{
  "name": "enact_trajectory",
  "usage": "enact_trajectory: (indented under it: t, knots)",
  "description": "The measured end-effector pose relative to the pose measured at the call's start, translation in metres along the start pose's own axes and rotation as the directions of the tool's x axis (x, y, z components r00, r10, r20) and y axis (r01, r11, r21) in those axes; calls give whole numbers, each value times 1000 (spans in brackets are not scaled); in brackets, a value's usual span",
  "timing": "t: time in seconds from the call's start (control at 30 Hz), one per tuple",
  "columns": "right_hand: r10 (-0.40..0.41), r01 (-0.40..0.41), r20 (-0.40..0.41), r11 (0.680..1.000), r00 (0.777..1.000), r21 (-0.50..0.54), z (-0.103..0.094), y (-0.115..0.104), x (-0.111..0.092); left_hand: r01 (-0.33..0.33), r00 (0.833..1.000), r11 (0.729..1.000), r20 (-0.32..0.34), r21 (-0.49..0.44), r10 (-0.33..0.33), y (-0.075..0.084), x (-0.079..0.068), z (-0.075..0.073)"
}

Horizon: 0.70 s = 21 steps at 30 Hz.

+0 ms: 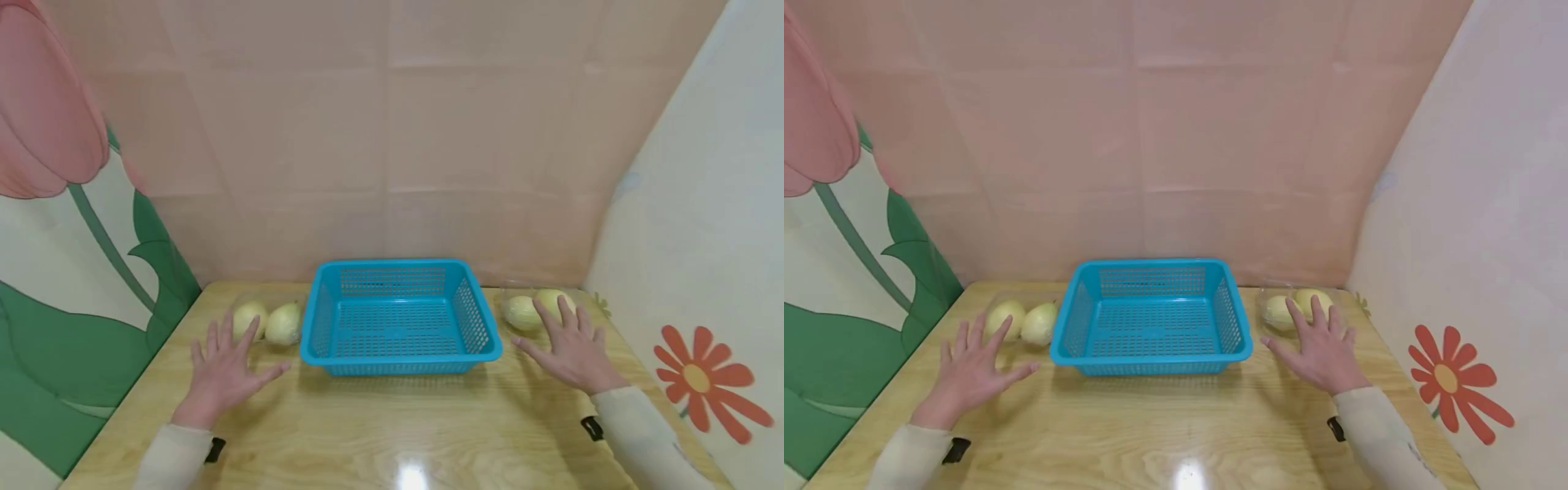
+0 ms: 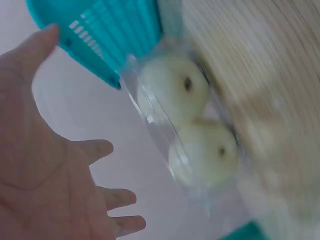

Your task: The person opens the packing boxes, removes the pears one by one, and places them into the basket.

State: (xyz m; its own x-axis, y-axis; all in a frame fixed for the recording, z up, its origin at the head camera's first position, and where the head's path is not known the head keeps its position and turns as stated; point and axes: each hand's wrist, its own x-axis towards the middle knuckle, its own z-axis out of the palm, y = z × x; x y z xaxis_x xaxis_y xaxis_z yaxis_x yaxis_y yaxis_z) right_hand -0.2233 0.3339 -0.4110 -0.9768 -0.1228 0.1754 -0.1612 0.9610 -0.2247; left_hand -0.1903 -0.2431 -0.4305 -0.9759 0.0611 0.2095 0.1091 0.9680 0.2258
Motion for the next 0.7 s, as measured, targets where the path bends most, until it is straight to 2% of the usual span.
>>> enact_trajectory:
  t: [0.1,0.17,0.27,0.33,0.37,0.47,0.57,0.63,0.7]
  knots:
    - [3,-1,-34,999,999,34,1,4,9,-20,1000,996,-20,-86,18,2,-6,0]
    - [6,-2,-66,998,998,57,1,9,17,-7,1000,985,-26,-173,2,5,-11,1]
    - [34,-24,-107,996,994,88,-1,20,27,49,998,938,-11,-342,-56,11,-14,3]
    - [68,-54,-134,993,989,108,-4,30,33,85,996,891,16,-447,-87,15,-15,5]
    - [92,-76,-138,990,986,121,-5,35,35,105,994,857,41,-505,-98,18,-15,6]
    - [204,-186,-114,970,972,155,-8,50,40,180,983,730,152,-659,-106,26,-18,11]
    - [326,-318,-19,932,945,175,-8,65,41,230,967,615,250,-755,-54,36,-21,16]
    - [386,-389,53,904,921,179,-6,75,40,229,958,571,287,-788,12,42,-24,19]
    - [418,-435,126,880,900,190,-1,84,39,220,949,543,306,-810,71,47,-26,22]
